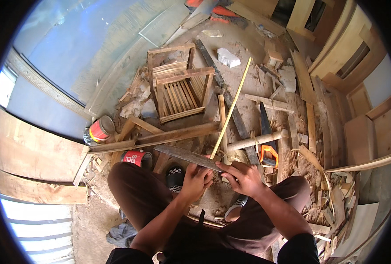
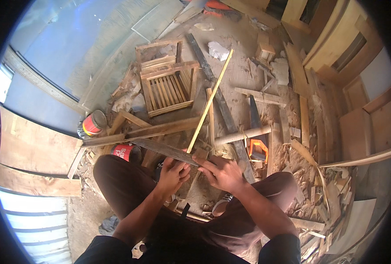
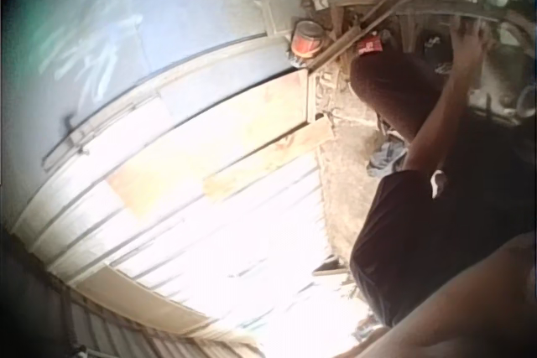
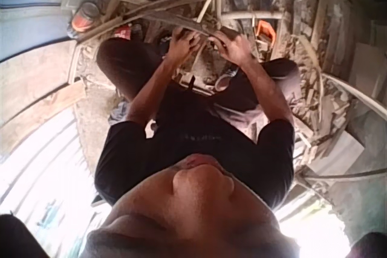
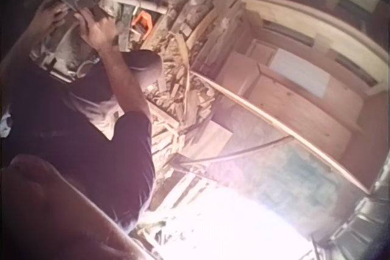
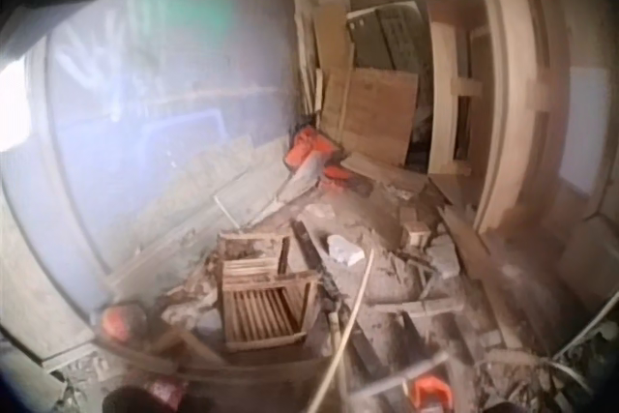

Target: The person sits on the floor and uses a knife to shave and smooth a thin bamboo strip. They repeatedly hold the strip, scrape it with the blade, and inspect the surface while surrounded by wood scraps and tools.

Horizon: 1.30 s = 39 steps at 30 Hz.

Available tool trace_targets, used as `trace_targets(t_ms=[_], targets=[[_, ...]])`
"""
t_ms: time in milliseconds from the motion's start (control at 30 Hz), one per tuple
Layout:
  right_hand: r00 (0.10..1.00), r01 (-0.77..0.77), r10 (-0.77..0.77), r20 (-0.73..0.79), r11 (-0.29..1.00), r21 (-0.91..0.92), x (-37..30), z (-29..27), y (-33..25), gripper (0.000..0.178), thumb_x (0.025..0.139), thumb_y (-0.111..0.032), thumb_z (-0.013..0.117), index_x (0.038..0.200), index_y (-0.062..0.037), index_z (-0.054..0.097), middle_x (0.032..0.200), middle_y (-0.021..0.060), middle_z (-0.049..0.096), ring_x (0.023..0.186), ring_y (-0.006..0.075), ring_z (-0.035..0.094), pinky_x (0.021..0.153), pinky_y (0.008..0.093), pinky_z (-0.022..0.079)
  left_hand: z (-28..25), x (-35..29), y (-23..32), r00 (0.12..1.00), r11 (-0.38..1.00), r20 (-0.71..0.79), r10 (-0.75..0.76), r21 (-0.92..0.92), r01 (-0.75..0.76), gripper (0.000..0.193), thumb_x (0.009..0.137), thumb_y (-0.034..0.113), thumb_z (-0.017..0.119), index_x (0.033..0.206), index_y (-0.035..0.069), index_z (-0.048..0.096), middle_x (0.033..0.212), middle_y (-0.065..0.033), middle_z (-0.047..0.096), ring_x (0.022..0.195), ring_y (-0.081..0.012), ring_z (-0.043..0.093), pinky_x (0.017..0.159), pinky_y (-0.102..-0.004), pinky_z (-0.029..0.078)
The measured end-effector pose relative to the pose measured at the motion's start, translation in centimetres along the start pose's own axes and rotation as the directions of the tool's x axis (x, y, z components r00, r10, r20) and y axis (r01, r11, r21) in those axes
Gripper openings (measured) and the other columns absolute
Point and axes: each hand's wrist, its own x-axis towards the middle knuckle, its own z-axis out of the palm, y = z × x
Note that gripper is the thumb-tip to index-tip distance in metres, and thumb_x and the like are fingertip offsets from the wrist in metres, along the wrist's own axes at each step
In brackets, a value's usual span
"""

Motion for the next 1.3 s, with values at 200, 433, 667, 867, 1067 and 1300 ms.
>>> trace_targets(t_ms=[200, 433, 667, 867, 1067, 1300], targets=[[1.0, 0.027, -0.026, 0.018, 0.999, -0.028, -0.1, 0.4, 0.8, 0.05, 0.083, -0.018, 0.078, 0.133, -0.0238, 0.069, 0.075, 0.003, 0.062, 0.06, 0.0227, 0.062, 0.052, 0.0367, 0.051, 0.4, -0.6, 0.5, 0.998, 1.0, -0.061, -0.006, 0.026, 0.007, 0.012, 0.105, 0.01, 0.057, 0.117, 0.009, 0.059, 0.078, 0.0023, 0.048, 0.054, -0.0039, 0.035, 0.045, -0.0224, 0.025], [0.995, 0.098, -0.099, -0.03, 0.995, -0.016, 0.3, 0.6, 1.4, 0.05, 0.082, -0.02, 0.079, 0.131, -0.0226, 0.07, 0.072, 0.0029, 0.057, 0.06, 0.0222, 0.059, 0.052, 0.0366, 0.048, -0.2, -1.6, 1.4, 0.999, 0.993, -0.044, 0.009, 0.118, -0.004, 0.01, 0.104, 0.012, 0.058, 0.095, 0.008, 0.057, 0.075, 0.0026, 0.048, 0.054, -0.0038, 0.035, 0.046, -0.0227, 0.025], [0.998, -0.013, 0.004, -0.065, 0.99, -0.138, 0.0, 0.4, 3.4, 0.044, 0.088, -0.033, 0.076, 0.131, -0.0306, 0.07, 0.074, 0.0011, 0.059, 0.058, 0.0191, 0.06, 0.049, 0.0359, 0.049, -0.1, -2.7, 2.8, 0.995, 0.981, -0.032, 0.094, 0.17, -0.088, 0.013, 0.105, 0.013, 0.057, 0.118, 0.012, 0.061, 0.075, 0.003, 0.046, 0.056, -0.0031, 0.033, 0.047, -0.0217, 0.026], [0.947, -0.281, 0.24, -0.214, 0.941, -0.186, -1.3, -0.8, 6.6, 0.037, 0.096, -0.024, 0.067, 0.133, -0.0274, 0.069, 0.078, 0.0066, 0.074, 0.056, 0.0215, 0.067, 0.047, 0.0395, 0.051, -2.3, -4.3, 2.5, 0.997, 0.945, 0.021, 0.071, 0.32, -0.074, 0.023, 0.107, 0.012, 0.054, 0.13, 0.011, 0.057, 0.075, 0.002, 0.048, 0.057, -0.0033, 0.036, 0.048, -0.0212, 0.029], [0.375, -0.89, 0.78, -0.501, 0.454, 0.039, -5.4, -6.8, 15.5, 0.036, 0.1, -0.029, 0.059, 0.133, -0.0173, 0.069, 0.086, 0.024, 0.072, 0.069, 0.0359, 0.072, 0.065, 0.0463, 0.055, -5.0, -7.7, 3.4, 0.994, 0.92, 0.106, 0.016, 0.387, -0.056, 0.02, 0.106, 0.012, 0.054, 0.127, 0.008, 0.057, 0.074, 0.0019, 0.047, 0.056, -0.0036, 0.035, 0.047, -0.0219, 0.029], [0.81, -0.39, 0.362, -0.461, 0.92, 0.035, -5.6, -5.1, 7.2, 0.036, 0.103, -0.016, 0.058, 0.135, -0.0029, 0.064, 0.118, 0.0202, 0.073, 0.105, 0.0269, 0.074, 0.082, 0.0352, 0.059, -3.5, -6.9, 2.3, 0.999, 0.964, 0.039, -0.032, 0.264, 0.021, 0.023, 0.105, 0.009, 0.053, 0.128, 0.007, 0.057, 0.074, 0.0026, 0.045, 0.055, -0.0036, 0.035, 0.045, -0.0214, 0.026]])
